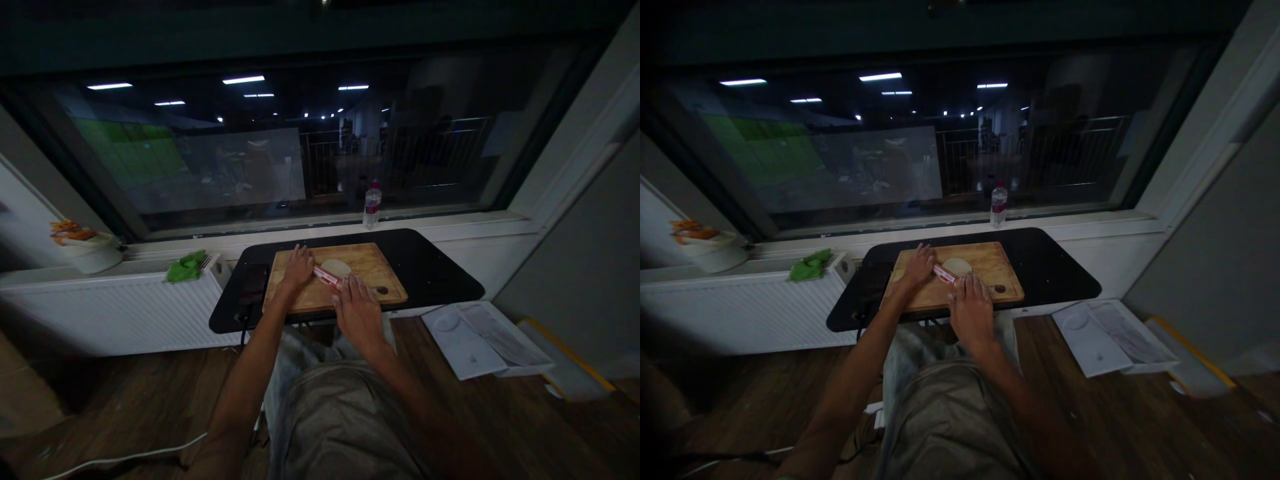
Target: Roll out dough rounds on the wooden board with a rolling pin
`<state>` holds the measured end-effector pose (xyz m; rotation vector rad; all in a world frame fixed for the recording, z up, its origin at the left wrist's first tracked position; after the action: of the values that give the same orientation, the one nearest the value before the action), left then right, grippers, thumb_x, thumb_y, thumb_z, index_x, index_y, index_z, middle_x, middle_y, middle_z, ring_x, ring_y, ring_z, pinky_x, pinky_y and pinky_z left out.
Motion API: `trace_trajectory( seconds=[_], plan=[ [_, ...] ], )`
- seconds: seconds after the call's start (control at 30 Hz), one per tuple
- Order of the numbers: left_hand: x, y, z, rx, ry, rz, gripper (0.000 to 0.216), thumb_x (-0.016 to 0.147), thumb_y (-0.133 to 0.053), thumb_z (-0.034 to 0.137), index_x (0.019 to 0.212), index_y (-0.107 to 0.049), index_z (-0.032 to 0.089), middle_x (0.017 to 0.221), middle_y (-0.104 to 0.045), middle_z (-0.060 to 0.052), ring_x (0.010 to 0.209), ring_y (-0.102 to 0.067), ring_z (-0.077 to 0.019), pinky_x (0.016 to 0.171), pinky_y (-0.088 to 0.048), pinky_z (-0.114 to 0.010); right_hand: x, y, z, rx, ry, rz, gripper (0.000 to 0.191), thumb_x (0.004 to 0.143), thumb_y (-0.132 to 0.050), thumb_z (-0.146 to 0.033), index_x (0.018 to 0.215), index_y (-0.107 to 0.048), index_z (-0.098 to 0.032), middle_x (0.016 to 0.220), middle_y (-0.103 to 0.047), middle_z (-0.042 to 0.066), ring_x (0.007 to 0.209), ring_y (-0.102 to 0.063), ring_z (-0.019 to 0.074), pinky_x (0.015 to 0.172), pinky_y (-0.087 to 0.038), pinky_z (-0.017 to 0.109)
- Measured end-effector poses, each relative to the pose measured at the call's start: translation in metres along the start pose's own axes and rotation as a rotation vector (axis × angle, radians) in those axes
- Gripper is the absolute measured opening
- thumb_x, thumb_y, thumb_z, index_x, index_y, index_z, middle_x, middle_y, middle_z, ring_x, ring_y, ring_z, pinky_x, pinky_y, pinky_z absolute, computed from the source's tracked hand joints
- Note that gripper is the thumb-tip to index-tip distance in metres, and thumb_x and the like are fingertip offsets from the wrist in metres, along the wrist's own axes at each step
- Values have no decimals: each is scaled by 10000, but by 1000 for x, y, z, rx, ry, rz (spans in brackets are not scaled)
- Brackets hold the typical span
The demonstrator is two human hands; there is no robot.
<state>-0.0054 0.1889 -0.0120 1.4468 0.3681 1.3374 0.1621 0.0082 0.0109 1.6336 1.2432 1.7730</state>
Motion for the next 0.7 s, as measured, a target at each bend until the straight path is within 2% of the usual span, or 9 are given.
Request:
trace_trajectory(
  seconds=[0.1, 0.23, 0.3, 0.4, 0.47, 0.53, 0.57, 0.63, 0.7],
  plan=[
    [1, 4, -5, -40, 94, 62, 512, 1149, -353, 279, 1477, -700, 92, 1645, -657, -243, 1693, -465, -321, 1459, -288, -563, 7, -6, 13, -8, -22, -22, 537, 1187, -422, -290, 1642, -588, -58, 1644, -648, 268, 1533, -594, 362, 1245, -478, 503],
    [-2, 11, -11, -125, 166, 163, 627, 1203, -288, 457, 1625, -606, 119, 1739, -568, -226, 1706, -439, -329, 1441, -316, -599, 13, -9, 23, -39, 3, -26, 532, 1172, -456, -262, 1644, -587, -52, 1636, -649, 264, 1591, -505, 381, 1289, -408, 528],
    [-5, 14, -11, -171, 172, 196, 677, 1212, -249, 534, 1672, -565, 151, 1763, -543, -207, 1716, -423, -323, 1437, -321, -601, 15, -13, 27, -40, 14, -60, 512, 1152, -493, -235, 1630, -611, -93, 1593, -683, 238, 1535, -534, 380, 1271, -404, 539],
    [-9, 16, -13, -199, 226, 167, 692, 1219, -196, 515, 1745, -471, 158, 1803, -496, -189, 1725, -412, -281, 1440, -331, -536, 19, -20, 37, -27, -3, -139, 494, 1143, -497, -214, 1611, -642, -156, 1475, -744, 210, 1388, -606, 355, 1173, -468, 509],
    [-11, 17, -15, -194, 299, 122, 686, 1219, -198, 466, 1783, -395, 128, 1834, -445, -206, 1736, -394, -269, 1435, -343, -503, 28, -21, 46, -17, -11, -171, 491, 1157, -492, -249, 1621, -640, -180, 1439, -755, 198, 1383, -607, 350, 1137, -494, 482],
    [-13, 23, -17, -208, 360, 131, 680, 1215, -235, 438, 1801, -347, 114, 1850, -409, -227, 1747, -370, -293, 1426, -354, -533, 44, -19, 59, -7, -31, -180, 503, 1165, -490, -273, 1643, -621, -192, 1457, -746, 181, 1410, -605, 351, 1127, -507, 459],
    [-14, 27, -18, -229, 380, 162, 673, 1211, -266, 435, 1801, -348, 123, 1840, -426, -230, 1739, -382, -313, 1415, -367, -559, 55, -17, 67, 0, -49, -167, 515, 1165, -474, -263, 1658, -607, -197, 1482, -733, 177, 1401, -618, 349, 1123, -512, 452],
    [-17, 35, -17, -296, 402, 226, 649, 1201, -344, 439, 1781, -393, 151, 1747, -556, -225, 1649, -510, -342, 1364, -437, -582, 79, -13, 83, 31, -83, -134, 534, 1178, -438, -288, 1685, -575, -192, 1493, -723, 181, 1347, -655, 341, 1112, -520, 436],
    [-17, 32, -11, -378, 391, 204, 614, 1189, -424, 450, 1725, -484, 158, 1543, -727, -200, 1428, -700, -326, 1255, -552, -537, 99, -14, 98, 59, -127, -101, 536, 1194, -375, -295, 1685, -561, -181, 1470, -725, 182, 1325, -670, 331, 1113, -515, 429]
  ],
)
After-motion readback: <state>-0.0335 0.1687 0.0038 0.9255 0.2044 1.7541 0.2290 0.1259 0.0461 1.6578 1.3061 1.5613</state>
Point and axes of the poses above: each hand's wrist, its own x-axis towards the middle knuckle, its own y-axis out of the back of the hand, z = x × y, the point moved 10 cm from there along x, towards the middle knuckle
